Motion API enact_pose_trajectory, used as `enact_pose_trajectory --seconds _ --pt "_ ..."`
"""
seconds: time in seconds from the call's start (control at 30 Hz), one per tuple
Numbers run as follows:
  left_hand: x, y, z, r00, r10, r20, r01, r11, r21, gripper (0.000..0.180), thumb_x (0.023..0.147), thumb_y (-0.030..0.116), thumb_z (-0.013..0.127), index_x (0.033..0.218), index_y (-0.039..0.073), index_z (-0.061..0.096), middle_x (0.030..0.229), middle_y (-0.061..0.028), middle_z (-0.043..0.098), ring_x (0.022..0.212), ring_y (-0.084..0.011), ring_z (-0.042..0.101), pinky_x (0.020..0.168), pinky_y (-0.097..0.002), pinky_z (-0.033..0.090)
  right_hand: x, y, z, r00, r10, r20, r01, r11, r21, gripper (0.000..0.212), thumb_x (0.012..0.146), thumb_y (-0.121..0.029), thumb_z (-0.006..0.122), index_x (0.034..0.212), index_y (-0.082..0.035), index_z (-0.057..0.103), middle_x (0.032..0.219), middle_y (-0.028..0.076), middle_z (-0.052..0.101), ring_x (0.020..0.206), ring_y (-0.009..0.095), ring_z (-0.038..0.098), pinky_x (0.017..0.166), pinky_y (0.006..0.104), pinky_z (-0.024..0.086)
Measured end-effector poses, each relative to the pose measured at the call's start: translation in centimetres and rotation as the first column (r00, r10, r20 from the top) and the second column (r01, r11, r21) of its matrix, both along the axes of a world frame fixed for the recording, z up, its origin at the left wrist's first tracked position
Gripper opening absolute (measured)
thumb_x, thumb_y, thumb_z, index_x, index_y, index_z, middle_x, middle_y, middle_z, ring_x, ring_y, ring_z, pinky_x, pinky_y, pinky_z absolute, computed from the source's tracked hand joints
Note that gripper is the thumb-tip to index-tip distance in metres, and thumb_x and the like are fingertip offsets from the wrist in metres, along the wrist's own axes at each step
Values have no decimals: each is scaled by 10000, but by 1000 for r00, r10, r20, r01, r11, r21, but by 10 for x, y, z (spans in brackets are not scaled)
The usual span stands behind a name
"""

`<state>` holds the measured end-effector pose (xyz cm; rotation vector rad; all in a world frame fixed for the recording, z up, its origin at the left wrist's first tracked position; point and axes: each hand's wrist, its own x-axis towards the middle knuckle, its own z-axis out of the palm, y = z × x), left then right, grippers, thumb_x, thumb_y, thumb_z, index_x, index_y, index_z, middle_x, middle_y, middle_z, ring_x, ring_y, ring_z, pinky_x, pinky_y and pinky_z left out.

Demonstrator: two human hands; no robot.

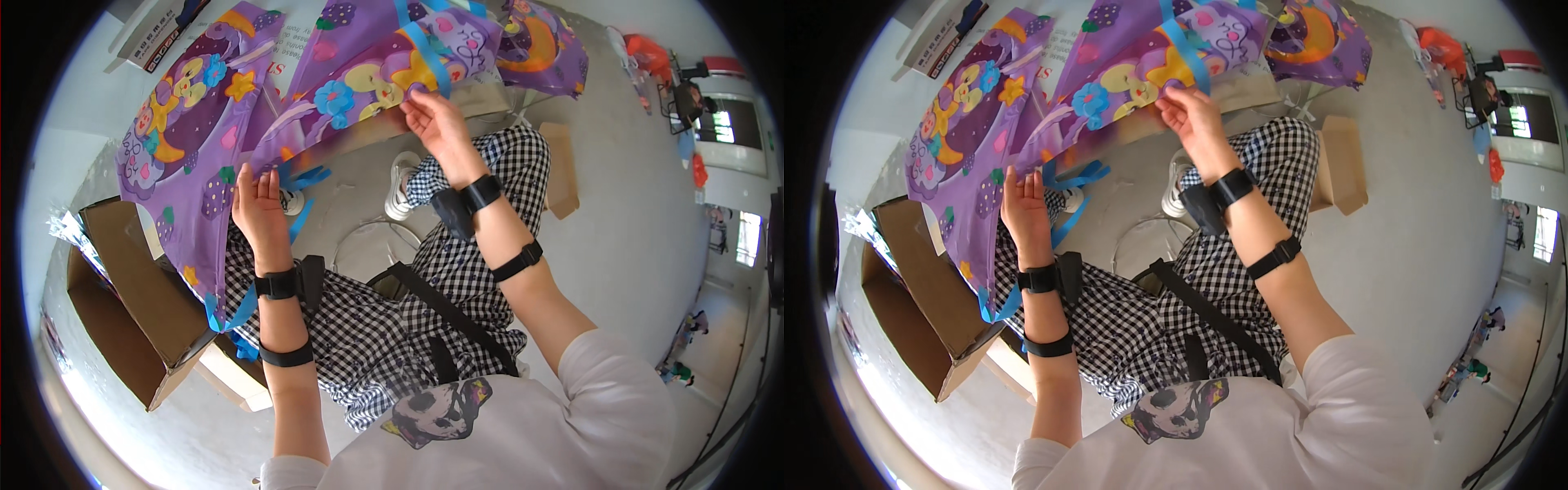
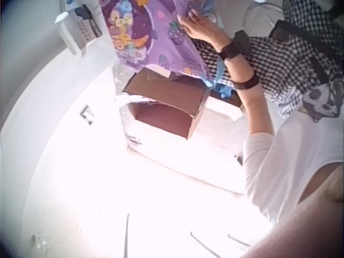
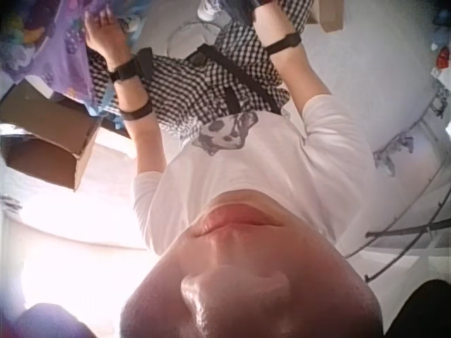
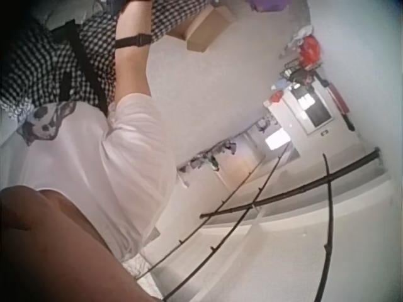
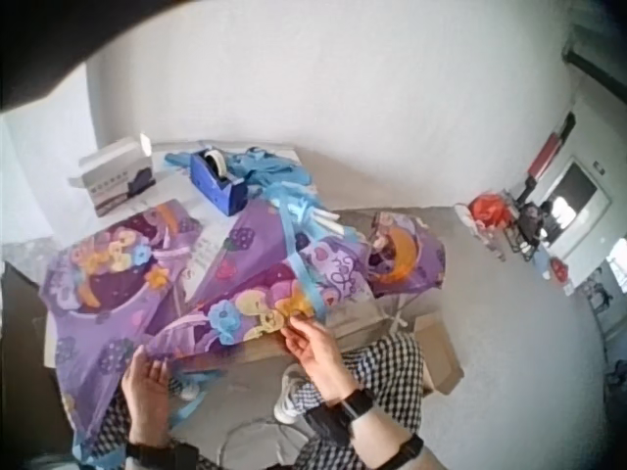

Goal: The recorder is assembling a colorful kite, attaching various components and using tape to secure parts of the frame and material.

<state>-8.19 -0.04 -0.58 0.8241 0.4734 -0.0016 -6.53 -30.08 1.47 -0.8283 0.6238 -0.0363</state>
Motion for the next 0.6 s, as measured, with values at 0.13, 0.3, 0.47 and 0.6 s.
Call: enact_pose_trajectory --seconds 0.13,0.3,0.47,0.6 --pt "-10 -39 11 986 -160 50 163 983 -79 283 986 205 613 1151 -23 583 1154 -137 652 1142 -276 638 933 -379 550 -28 42 4 993 115 17 -116 990 85 144 902 -105 681 1029 -45 648 979 74 708 869 177 707 676 252 544" --pt "-14 -71 29 940 -339 22 339 941 0 212 982 162 613 1090 -20 619 1074 -128 702 1011 -240 700 835 -329 575 -49 70 5 985 168 -40 -161 977 143 201 897 -167 704 1063 -67 653 1048 89 705 952 172 672 770 302 523" --pt "-3 -69 54 961 -275 32 270 956 116 151 971 112 592 1014 -33 595 1007 -163 692 939 -260 714 784 -334 592 -31 9 11 966 -259 4 243 911 332 234 888 -210 724 1062 -85 631 985 30 684 930 172 645 781 324 505" --pt "19 -63 81 969 -225 104 213 970 115 145 961 99 569 1023 -28 597 992 -160 697 920 -274 718 752 -334 587 -19 -82 21 898 -439 18 414 860 298 228 899 -203 709 1063 -85 604 983 20 649 940 180 615 853 370 515"
